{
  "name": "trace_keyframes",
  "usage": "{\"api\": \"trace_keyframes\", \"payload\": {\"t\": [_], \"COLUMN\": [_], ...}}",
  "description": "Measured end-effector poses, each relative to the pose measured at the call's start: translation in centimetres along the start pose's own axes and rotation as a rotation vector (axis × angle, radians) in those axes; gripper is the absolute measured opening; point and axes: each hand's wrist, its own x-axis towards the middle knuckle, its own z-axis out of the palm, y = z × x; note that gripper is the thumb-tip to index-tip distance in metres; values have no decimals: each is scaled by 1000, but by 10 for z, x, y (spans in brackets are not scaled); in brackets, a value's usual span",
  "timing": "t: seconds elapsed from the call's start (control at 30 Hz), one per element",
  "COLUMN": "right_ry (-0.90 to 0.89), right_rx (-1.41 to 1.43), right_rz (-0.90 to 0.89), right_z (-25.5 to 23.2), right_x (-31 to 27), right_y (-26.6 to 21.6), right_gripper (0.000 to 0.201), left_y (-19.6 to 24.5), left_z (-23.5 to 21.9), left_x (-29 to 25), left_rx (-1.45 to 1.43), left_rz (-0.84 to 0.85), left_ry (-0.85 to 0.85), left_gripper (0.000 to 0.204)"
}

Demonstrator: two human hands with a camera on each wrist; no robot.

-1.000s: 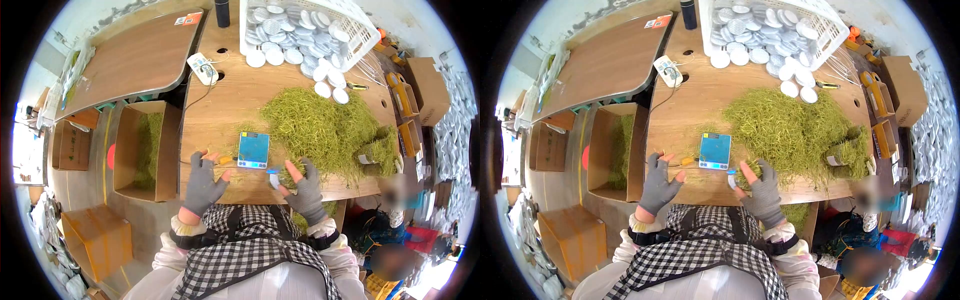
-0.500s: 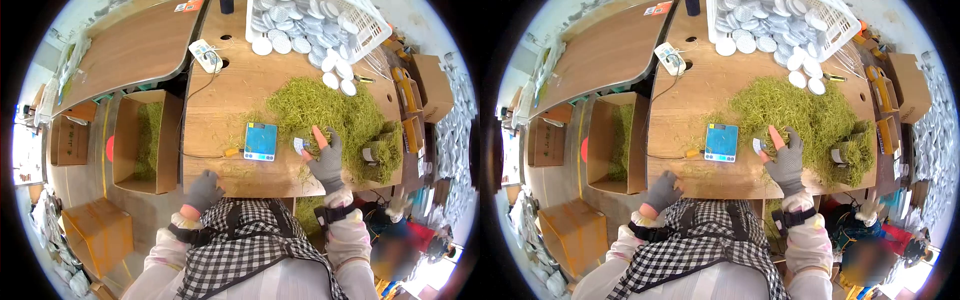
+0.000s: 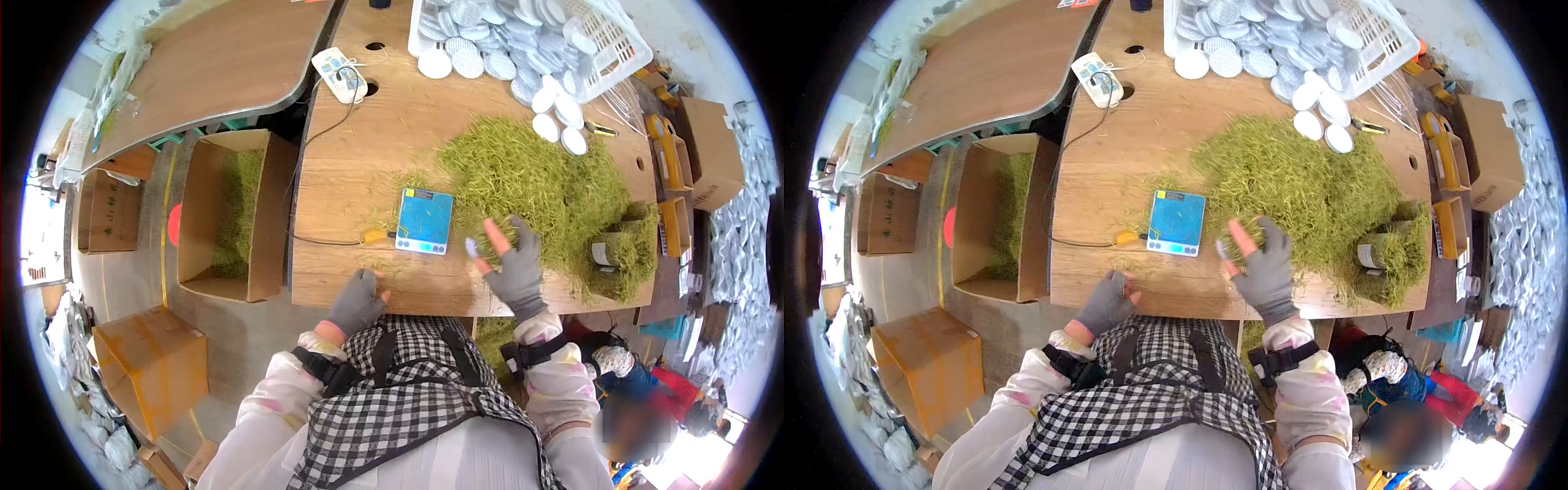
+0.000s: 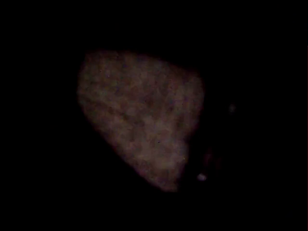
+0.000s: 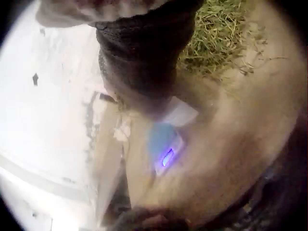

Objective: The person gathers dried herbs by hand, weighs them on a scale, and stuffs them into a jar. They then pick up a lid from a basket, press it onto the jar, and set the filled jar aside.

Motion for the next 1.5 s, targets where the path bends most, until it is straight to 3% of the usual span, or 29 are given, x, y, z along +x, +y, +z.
{"api": "trace_keyframes", "payload": {"t": [0.03, 0.17, 0.23, 0.27, 0.33, 0.53, 0.63, 0.77, 0.83, 0.87, 0.93, 1.07, 1.13, 1.17, 1.23, 1.37, 1.43, 1.5], "right_ry": [15, 10, -15, -22, -33, 18, 9, -24, -33, -37, -42, -36, -22, -11, -7, 17, 9, 8], "right_rx": [6, 34, 37, 70, 100, 115, 102, 89, 86, 87, 92, 67, 84, 96, 106, 93, 85, 80], "right_rz": [80, 211, 209, 206, 254, 283, 313, 331, 337, 364, 381, 361, 352, 351, 343, 310, 312, 312], "right_z": [-11, -24, -18, -17, -18, -30, -32, -40, -42, -43, -44, -42, -42, -42, -40, -38, -39, -40], "right_x": [4, -6, -19, -24, -32, -49, -52, -61, -65, -67, -71, -69, -64, -63, -60, -55, -51, -46], "right_y": [3, -13, -16, -20, -27, -26, -23, -18, -14, -12, -6, 1, 1, 1, 2, 1, -3, -6], "right_gripper": [76, 78, 79, 80, 81, 84, 83, 83, 83, 84, 85, 85, 85, 85, 85, 84, 84, 84], "left_y": [-3, 25, 34, 36, 35, 27, 32, 6, -19, -31, -48, -50, -44, -43, -40, -57, -72, -56], "left_z": [2, -7, -2, 1, 7, 11, 21, 15, -3, -10, -22, -22, -22, -25, -29, -23, -18, -29], "left_x": [3, 4, 13, 19, 30, 32, 46, 49, 40, 38, 35, 40, 41, 39, 33, 34, 45, 61], "left_rx": [111, 268, 366, 364, 323, 331, 375, 428, 463, 466, 531, 541, 487, 490, 491, 533, 560, 540], "left_rz": [160, 231, 644, 641, 822, 1018, 1086, 1032, 867, 868, 892, 919, 931, 930, 717, 634, 577, 602], "left_ry": [201, 271, 303, 305, 239, 88, 157, 161, 152, 144, 314, 307, 464, 463, 470, 443, 298, 342], "left_gripper": [40, 52, 57, 57, 65, 63, 50, 36, 26, 26, 25, 32, 43, 43, 52, 41, 29, 28]}}
